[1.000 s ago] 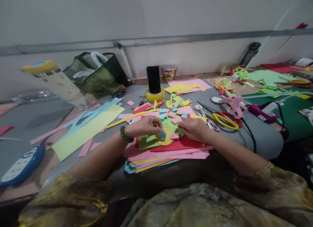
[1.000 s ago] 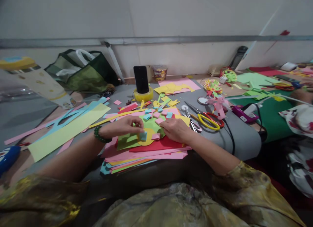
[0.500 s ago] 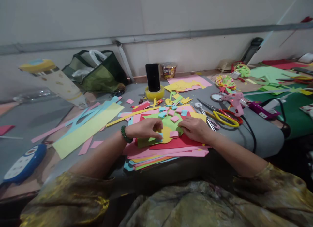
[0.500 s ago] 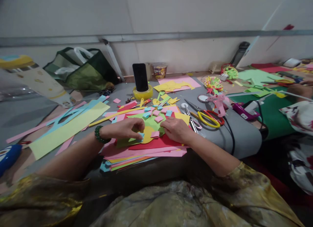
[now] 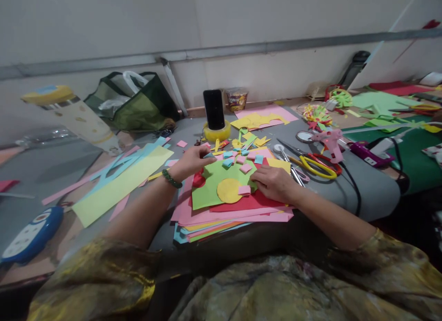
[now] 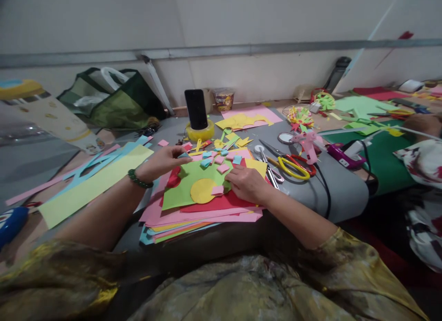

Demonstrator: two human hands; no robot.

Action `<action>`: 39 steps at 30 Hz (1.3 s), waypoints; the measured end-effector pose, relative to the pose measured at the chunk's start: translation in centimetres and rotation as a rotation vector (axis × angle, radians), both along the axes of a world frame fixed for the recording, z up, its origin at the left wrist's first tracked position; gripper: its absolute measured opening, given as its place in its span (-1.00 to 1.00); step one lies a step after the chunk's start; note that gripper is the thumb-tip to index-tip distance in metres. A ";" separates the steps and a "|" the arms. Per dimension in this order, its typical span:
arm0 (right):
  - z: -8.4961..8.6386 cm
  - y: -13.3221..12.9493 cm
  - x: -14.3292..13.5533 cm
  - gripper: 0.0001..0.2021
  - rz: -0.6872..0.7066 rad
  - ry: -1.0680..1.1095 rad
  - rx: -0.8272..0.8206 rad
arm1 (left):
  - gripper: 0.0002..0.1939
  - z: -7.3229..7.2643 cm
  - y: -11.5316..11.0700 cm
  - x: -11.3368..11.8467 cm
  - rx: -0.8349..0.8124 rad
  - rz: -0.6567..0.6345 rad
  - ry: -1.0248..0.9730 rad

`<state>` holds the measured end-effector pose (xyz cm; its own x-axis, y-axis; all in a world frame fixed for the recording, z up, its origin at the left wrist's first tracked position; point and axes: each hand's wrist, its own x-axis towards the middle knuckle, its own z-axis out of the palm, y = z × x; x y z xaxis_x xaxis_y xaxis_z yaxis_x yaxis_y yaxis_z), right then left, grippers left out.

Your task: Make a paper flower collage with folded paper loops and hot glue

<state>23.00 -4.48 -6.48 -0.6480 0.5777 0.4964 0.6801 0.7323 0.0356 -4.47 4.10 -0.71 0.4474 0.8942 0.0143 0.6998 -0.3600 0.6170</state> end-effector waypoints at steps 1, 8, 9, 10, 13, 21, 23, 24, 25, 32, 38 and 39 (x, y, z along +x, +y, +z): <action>0.1 -0.1 0.0 -0.79 0.002 0.001 0.000 | -0.73 -0.3 0.3 0.0 0.070 0.063 0.041; 0.1 0.0 -0.2 -0.79 0.017 0.060 0.007 | -0.84 0.2 -4.8 1.5 0.284 -0.072 0.300; 0.2 -0.1 -0.2 -0.79 0.028 0.086 0.011 | -0.85 0.3 -6.1 1.8 0.226 -0.175 0.347; 0.3 -0.2 -0.2 -0.79 0.040 0.117 0.015 | -0.87 0.4 -7.3 2.1 0.188 -0.259 0.406; 1.2 -1.1 0.5 -0.82 0.035 0.231 0.066 | -0.82 0.1 -9.5 2.6 0.193 -0.303 0.523; 4.6 -3.5 8.1 -0.67 -1.017 0.549 0.125 | -0.83 -0.1 -9.1 1.9 0.216 -0.416 0.546; 5.5 -3.2 10.2 -0.65 -1.330 0.548 0.000 | -0.77 -0.2 -9.1 1.8 0.236 -0.462 0.511; 6.0 -2.9 11.1 -0.63 -1.398 0.533 -0.076 | -0.75 -0.3 -9.0 1.7 0.244 -0.489 0.476; 6.3 -2.6 11.8 -0.62 -1.412 0.515 -0.150 | -0.74 -0.5 -9.0 1.6 0.252 -0.519 0.434; 7.1 0.7 12.9 -0.53 -1.289 0.497 -0.505 | -0.79 -1.4 -8.4 0.8 0.421 -0.623 0.312; 8.3 1.0 11.3 -0.56 -1.417 0.683 -0.342 | -0.77 -0.8 -7.9 0.6 0.338 -0.681 0.327; 8.6 0.7 11.1 -0.59 -1.443 0.762 -0.250 | -0.78 -0.8 -7.8 0.6 0.323 -0.687 0.323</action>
